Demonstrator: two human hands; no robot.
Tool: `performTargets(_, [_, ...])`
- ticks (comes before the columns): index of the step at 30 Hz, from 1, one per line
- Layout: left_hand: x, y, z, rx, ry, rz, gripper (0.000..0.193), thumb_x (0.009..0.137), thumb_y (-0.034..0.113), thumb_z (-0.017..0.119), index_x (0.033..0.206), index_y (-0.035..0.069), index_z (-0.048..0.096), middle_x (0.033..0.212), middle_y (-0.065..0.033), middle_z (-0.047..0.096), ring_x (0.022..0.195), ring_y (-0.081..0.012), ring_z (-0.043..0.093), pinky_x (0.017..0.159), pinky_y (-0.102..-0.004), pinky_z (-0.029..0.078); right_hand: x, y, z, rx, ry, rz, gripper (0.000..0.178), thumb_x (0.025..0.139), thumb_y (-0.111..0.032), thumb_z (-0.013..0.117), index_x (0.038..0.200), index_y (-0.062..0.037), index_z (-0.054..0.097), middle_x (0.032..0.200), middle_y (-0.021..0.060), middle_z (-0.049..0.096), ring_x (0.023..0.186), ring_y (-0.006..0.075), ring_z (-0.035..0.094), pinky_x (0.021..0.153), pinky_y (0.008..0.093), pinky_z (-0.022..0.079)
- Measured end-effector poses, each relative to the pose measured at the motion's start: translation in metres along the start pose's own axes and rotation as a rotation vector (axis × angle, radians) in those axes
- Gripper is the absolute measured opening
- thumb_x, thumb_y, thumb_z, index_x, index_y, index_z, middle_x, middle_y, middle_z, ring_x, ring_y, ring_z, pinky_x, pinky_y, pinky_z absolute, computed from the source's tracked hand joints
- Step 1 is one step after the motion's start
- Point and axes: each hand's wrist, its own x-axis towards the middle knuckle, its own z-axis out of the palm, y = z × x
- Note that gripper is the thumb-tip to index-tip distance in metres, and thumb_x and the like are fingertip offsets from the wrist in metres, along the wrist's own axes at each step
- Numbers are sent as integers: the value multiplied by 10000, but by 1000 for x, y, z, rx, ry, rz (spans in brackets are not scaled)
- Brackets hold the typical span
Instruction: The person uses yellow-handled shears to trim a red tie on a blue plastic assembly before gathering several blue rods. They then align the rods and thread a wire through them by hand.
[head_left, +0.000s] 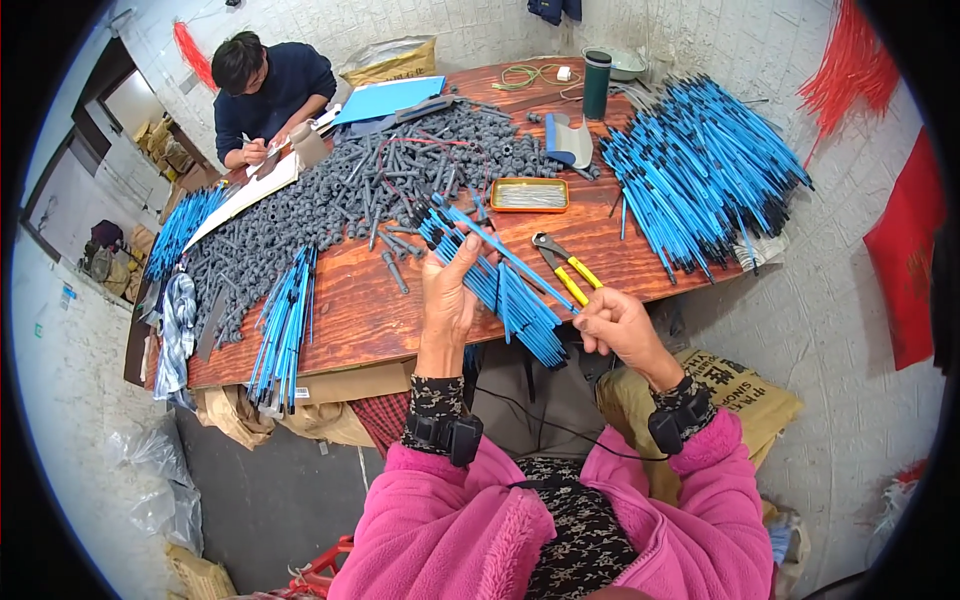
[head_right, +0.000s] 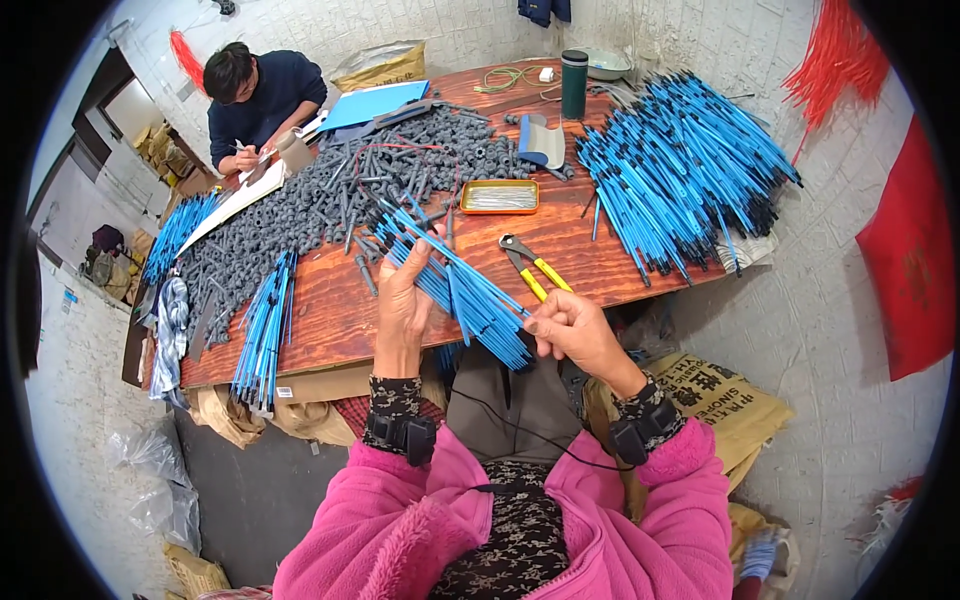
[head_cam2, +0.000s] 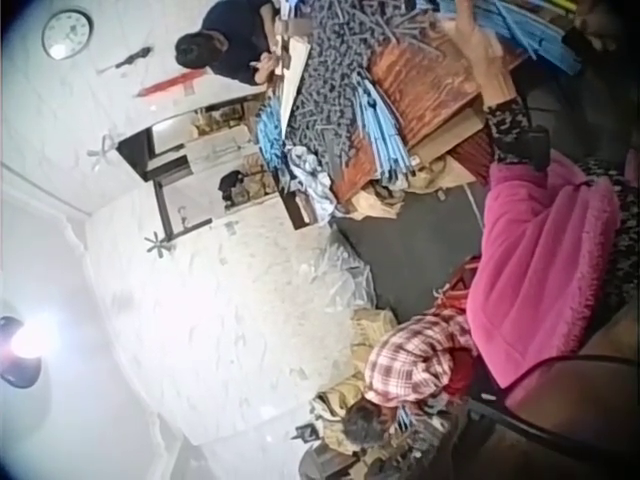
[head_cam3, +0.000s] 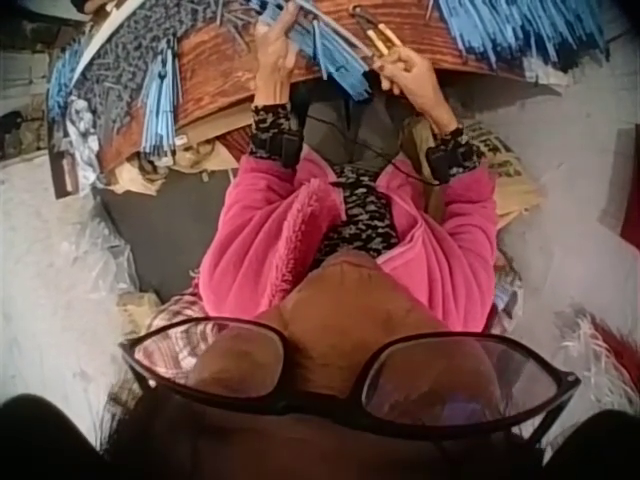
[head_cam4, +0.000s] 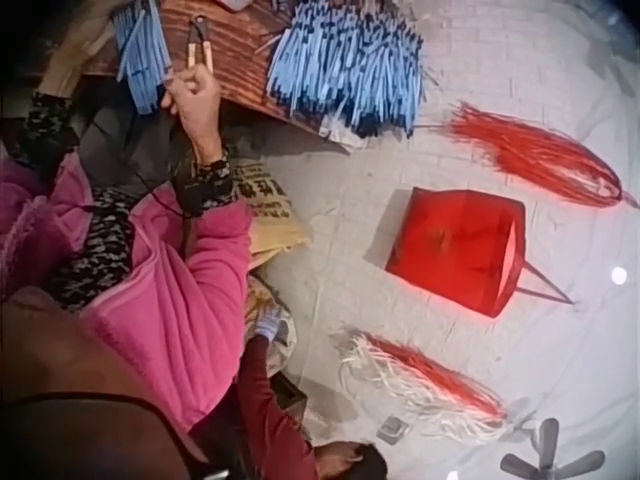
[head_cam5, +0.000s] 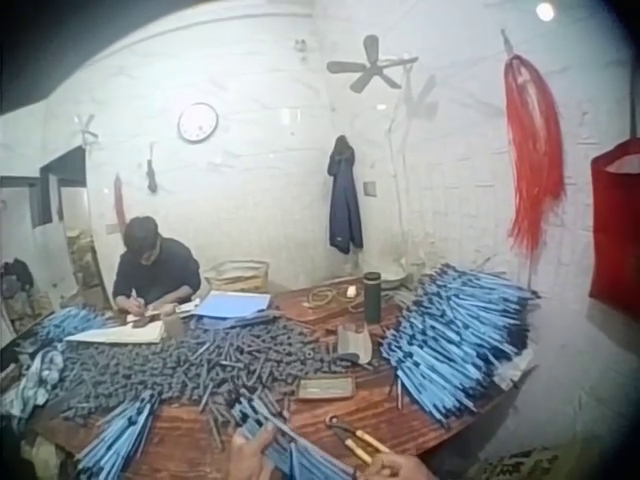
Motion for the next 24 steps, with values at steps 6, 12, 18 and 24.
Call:
performTargets(6, [6, 1, -30, -106, 0, 34, 226, 941, 119, 692, 1139, 75, 593, 1074, -118, 701, 936, -201, 697, 839, -369, 608, -23, -43, -25, 308, 24, -103, 141, 927, -124, 683, 887, -66, 561, 629, 2, 591, 490, 62, 514, 451, 207, 383])
performTargets(12, [1, 0, -5, 15, 37, 66, 235, 935, 124, 700, 1136, 64, 593, 1086, -111, 698, 977, -214, 697, 865, -363, 598, -16, -21, 5, -347, 394, -277, 186, 880, -75, 735, 813, -31, 567, 651, 43, 645, 544, 82, 597, 481, 235, 439])
performTargets(18, [-1, -2, -1, 58, 43, 91, 261, 924, 116, 712, 1151, 59, 595, 1105, -111, 694, 977, -213, 697, 855, -346, 604, -3, 0, 25, -707, 521, -451, 211, 844, -138, 775, 810, -45, 588, 695, 75, 694, 573, 205, 674, 501, 311, 484])
performTargets(24, [-3, 5, 4, 28, 35, 42, 275, 913, 88, 718, 1161, 60, 603, 1082, -85, 695, 944, -188, 697, 817, -325, 617, 0, 10, 32, -784, 532, -438, 226, 826, -152, 790, 815, -44, 592, 714, 83, 699, 601, 234, 687, 519, 331, 494])
